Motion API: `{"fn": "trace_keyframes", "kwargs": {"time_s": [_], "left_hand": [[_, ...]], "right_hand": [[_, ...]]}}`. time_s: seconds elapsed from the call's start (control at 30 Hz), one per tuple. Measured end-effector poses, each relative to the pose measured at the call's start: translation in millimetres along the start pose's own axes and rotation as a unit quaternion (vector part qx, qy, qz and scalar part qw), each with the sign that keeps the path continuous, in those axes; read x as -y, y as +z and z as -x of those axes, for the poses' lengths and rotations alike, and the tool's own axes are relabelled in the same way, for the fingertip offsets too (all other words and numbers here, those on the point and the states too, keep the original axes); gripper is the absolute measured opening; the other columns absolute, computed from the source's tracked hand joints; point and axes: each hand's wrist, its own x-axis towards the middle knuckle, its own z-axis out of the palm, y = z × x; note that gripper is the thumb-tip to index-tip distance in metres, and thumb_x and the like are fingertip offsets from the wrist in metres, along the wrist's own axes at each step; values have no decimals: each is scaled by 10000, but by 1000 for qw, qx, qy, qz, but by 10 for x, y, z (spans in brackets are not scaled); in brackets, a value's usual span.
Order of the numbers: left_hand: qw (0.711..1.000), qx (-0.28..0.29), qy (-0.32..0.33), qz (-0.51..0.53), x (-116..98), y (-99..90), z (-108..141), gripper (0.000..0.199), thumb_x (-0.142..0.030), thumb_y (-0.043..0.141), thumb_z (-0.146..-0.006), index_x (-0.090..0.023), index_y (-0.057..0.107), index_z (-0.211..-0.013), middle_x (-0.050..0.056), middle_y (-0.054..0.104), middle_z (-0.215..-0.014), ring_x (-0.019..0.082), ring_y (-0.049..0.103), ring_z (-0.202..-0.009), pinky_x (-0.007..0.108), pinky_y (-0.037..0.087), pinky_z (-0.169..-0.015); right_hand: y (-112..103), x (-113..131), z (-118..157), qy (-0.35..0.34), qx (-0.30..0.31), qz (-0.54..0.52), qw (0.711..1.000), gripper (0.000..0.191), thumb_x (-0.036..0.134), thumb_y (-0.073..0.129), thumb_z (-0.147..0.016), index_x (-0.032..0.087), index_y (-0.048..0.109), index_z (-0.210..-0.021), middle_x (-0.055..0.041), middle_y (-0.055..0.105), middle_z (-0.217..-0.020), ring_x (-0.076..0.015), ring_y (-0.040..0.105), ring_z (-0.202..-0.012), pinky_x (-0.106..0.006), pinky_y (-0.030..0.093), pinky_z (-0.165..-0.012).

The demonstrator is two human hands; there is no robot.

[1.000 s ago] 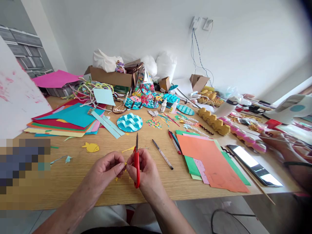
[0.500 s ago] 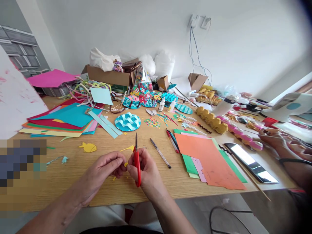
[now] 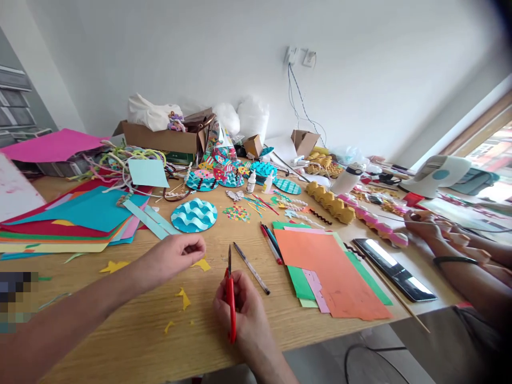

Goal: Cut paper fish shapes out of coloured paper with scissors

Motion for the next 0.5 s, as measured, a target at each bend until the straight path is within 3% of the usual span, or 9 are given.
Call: {"fn": "trace_keyframes", "kwargs": {"time_s": [0.17,0.23,0.3,0.5], "left_hand": [[995,36,43,-87,-143,38,-800,128,-204,546,-816,-173,626,-721,-10,633,-728,182,595,-746,297,466,-682],[990,56,46,-117,-157,121,-1100,198,-297,572,-866,-150,624,-988,44,653,-992,199,627,-852,384,520,-742],[987,67,46,-141,-144,213,-1352,297,-313,565,-875,-168,576,-1134,76,614,-1148,226,622,-945,428,530,-788],[979,73,47,-187,-6,412,-1786,311,-303,563,-878,-184,562,-1165,84,595,-1192,231,613,-978,436,526,-807]], "right_hand": [[-46,-232,31,13,-53,-14,998,173,236,580,-594,201,423,-658,56,422,-588,-87,367,-526,-200,276,-495],[-51,-303,55,9,-41,-6,999,175,216,594,-611,203,433,-677,61,405,-584,-84,343,-517,-197,264,-484],[-60,-354,76,4,-23,-1,1000,194,194,611,-609,209,440,-698,69,380,-565,-84,317,-500,-196,239,-457],[-89,-451,83,-7,-6,24,1000,234,195,622,-602,216,408,-694,78,352,-548,-77,297,-481,-210,199,-442]]}}
